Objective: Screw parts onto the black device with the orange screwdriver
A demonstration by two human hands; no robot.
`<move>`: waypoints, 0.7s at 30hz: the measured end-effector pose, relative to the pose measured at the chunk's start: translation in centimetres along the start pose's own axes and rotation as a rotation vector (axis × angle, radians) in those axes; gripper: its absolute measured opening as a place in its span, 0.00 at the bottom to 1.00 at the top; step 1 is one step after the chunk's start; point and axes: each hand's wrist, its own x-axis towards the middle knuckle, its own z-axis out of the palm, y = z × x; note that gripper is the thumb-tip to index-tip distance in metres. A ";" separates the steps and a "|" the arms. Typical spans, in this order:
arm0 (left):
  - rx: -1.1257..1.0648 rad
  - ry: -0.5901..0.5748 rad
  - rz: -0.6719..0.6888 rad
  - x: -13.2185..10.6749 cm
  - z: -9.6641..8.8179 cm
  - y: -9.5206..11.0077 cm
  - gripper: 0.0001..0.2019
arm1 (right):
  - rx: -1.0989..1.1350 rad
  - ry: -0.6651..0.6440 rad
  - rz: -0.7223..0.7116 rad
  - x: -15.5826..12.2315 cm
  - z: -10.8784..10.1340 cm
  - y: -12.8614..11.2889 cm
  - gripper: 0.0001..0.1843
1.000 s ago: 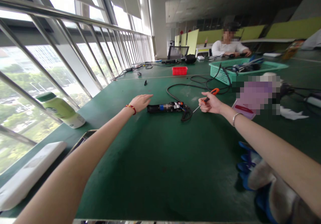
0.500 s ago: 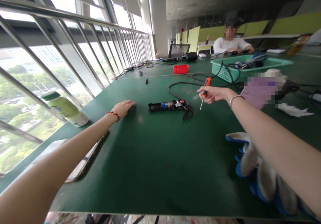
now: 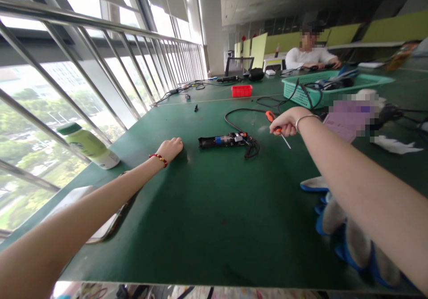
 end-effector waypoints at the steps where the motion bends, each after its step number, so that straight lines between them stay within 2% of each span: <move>1: -0.012 0.000 -0.020 0.0 -0.1 0.3 0.16 | -0.001 0.049 -0.003 0.2 -0.2 -0.1 0.14; 5: -0.034 -0.005 -0.065 0.2 -0.4 1.2 0.16 | -0.002 0.262 -0.059 1.1 -0.9 -0.5 0.12; 9: -0.048 -0.017 -0.117 0.2 -0.7 1.7 0.17 | -0.063 0.354 -0.133 1.6 -1.0 -0.9 0.13; 16: -0.083 -0.016 -0.310 0.8 -1.3 1.1 0.17 | -0.189 0.566 -0.393 2.1 1.1 -1.4 0.13; 18: -0.147 0.040 -0.378 1.4 -2.2 1.1 0.15 | -0.251 0.652 -0.467 2.0 2.2 -1.6 0.10; 21: -0.338 0.219 -0.394 2.2 -4.2 2.4 0.12 | -0.375 0.795 -0.531 1.5 4.5 -1.8 0.06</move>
